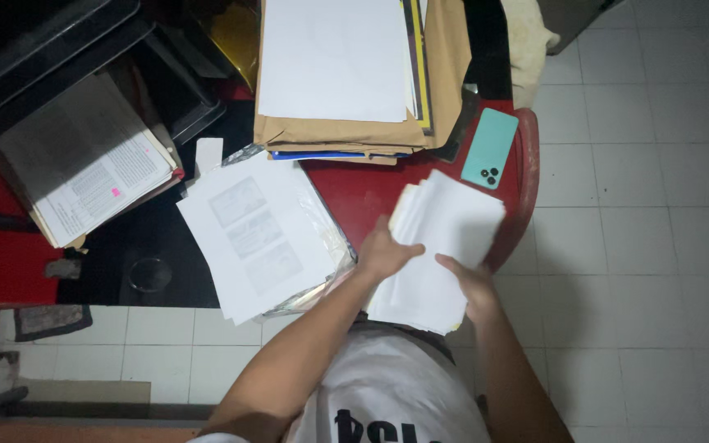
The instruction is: The person sorts through loose sheets of paper on a red table, aligns them, and places them into a clear plastic sleeve. The person then picks up a book, flips through its pages, and places it on a black plastic shelf. The person also handles a brown envelope and a blue folder, placing them on the shelf.
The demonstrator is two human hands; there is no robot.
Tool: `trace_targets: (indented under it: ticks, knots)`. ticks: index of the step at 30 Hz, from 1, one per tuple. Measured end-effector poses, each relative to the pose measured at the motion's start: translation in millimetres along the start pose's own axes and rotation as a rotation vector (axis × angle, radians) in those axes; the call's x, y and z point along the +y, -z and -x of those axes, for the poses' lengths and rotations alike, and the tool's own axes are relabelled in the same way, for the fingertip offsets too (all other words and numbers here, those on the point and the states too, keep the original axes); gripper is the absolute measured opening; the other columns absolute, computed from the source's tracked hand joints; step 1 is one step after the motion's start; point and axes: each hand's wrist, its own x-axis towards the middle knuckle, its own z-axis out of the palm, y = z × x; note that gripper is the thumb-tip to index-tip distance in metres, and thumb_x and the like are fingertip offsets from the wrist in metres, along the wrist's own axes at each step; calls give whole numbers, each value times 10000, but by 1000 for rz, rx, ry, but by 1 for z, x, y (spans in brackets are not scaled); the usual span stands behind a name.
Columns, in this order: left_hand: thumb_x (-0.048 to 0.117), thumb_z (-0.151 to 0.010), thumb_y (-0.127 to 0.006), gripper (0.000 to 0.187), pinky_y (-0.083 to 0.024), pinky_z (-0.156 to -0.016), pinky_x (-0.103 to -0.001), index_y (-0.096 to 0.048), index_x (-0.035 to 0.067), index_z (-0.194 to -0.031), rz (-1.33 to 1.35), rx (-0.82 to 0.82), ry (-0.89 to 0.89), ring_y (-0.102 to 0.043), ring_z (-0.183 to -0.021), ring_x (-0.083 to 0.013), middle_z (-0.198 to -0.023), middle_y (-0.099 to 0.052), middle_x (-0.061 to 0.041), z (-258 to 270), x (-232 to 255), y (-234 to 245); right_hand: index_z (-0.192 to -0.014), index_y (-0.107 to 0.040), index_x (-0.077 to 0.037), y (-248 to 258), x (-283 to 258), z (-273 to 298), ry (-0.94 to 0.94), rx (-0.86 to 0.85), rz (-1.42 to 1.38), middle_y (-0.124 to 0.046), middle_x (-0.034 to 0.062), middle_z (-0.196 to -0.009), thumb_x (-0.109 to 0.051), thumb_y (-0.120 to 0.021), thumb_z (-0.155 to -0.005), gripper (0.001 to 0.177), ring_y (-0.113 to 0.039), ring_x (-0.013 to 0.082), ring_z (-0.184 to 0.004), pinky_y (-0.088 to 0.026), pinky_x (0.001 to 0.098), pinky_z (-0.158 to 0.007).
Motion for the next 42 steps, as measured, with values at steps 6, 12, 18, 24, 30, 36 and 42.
trace_targets:
  ticks: [6,12,18,24,30,36,42]
  knots:
    - [222,-721,-888,714,-553,-962,-357,-532,43,-1313,258,-121,-531,-711,-1086,-222,-1151,-732,-141,16,25,30,-1305,-499,18,4,-22,29,617,226,223,-648,116,-1163,-198,-905,-724,741,-662,262,-1104,-608,377,-971]
    - [83,-674,-843,868,-505,-1015,-342,-449,43,-1447,329,-172,-643,-629,-1157,-183,-1238,-665,-124,-10,16,41,-1291,-532,-30,10,3,-1,720,254,305,-634,110,-1245,-217,-916,-733,702,-622,248,-1157,-547,387,-986]
    - [11,-641,-799,967,-441,-1080,-340,-349,28,-1497,487,-131,-640,-572,-1241,-187,-1311,-602,-116,-19,-20,11,-1255,-559,-22,25,27,-25,704,180,125,-671,98,-1212,-261,-949,-696,722,-647,240,-1213,-520,418,-1027]
    - [5,-685,-774,801,-494,-1060,-356,-445,27,-1415,500,-123,-665,-607,-1194,-212,-1251,-624,-152,-21,-35,3,-1225,-633,6,26,17,-8,1101,93,321,-694,110,-1231,-207,-852,-892,451,-692,236,-1117,-616,406,-967]
    - [117,-833,-765,751,-446,-1122,-355,-385,47,-1477,454,-89,-641,-584,-1282,-208,-1368,-609,-125,-30,-54,-8,-1167,-651,22,39,41,-35,1124,196,718,-713,149,-1129,-195,-834,-820,448,-702,274,-1015,-593,409,-899]
    - [184,-747,-695,832,-469,-1093,-407,-403,36,-1512,346,-55,-510,-637,-1251,-331,-1329,-671,-206,1,-7,8,-1130,-666,47,53,-2,-7,912,151,729,-727,191,-1059,-180,-817,-745,471,-710,319,-936,-572,419,-848]
    - [390,-755,-701,894,-455,-1066,-428,-328,-33,-1449,102,-220,105,-618,-1252,-401,-1293,-627,-279,29,11,10,-1301,-559,23,30,-25,22,-122,139,337,-717,270,-1124,-158,-762,-716,646,-717,370,-988,-555,470,-884]
